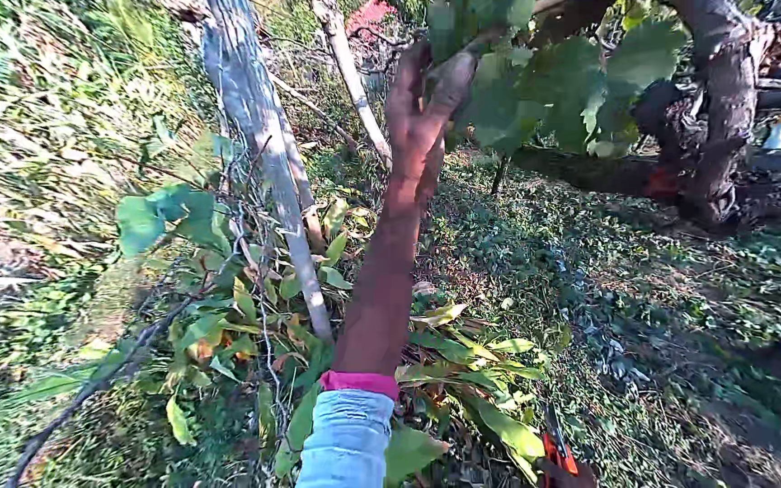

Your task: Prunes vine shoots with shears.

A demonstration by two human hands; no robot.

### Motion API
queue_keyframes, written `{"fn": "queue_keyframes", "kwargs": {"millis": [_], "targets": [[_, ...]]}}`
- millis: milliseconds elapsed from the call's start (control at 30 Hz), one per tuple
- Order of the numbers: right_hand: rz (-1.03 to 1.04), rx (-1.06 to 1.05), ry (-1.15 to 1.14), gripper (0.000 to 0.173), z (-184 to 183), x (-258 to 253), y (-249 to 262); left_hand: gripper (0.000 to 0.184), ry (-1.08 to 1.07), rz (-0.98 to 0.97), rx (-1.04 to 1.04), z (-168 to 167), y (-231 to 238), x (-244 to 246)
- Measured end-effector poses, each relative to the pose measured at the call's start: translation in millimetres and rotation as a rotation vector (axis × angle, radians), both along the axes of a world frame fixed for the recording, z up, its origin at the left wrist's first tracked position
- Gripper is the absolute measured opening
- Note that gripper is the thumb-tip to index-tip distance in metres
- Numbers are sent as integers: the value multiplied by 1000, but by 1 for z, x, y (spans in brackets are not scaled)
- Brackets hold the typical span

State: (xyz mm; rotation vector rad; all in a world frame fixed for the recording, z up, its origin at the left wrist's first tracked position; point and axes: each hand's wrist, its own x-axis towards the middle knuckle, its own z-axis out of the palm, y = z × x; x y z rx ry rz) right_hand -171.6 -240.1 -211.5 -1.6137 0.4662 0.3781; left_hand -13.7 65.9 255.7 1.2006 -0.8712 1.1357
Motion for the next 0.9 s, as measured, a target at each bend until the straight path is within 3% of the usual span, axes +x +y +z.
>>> {"fn": "queue_keyframes", "kwargs": {"millis": [100,200,267,333,433,500,567,700,767,900], "targets": [[86,64,-178,30,40,33,27,47,110,-154,-82,-21,-17,-5],[162,95,-347,27,100,48,48,29,176,-41,-210,-51,-23,-17],[239,110,-504,31,142,54,53,14,134,21,-156,-63,-14,-24],[349,103,-721,33,186,59,57,12,85,60,-111,-65,-7,-30],[513,73,-1049,44,246,68,63,68,90,-51,-38,-59,1,-38],[588,74,-1232,48,277,73,70,79,151,-113,-101,-55,0,-45],[626,79,-1315,52,300,74,75,66,185,-94,-112,-48,-6,-49],[638,21,-1378,50,322,75,76,20,63,-70,-120,-46,-19,-49],[615,-24,-1406,44,330,73,75,13,-42,58,-113,-53,-17,-44],[578,-117,-1480,48,342,69,72,8,-33,272,-61,-67,-18,-47]]}}
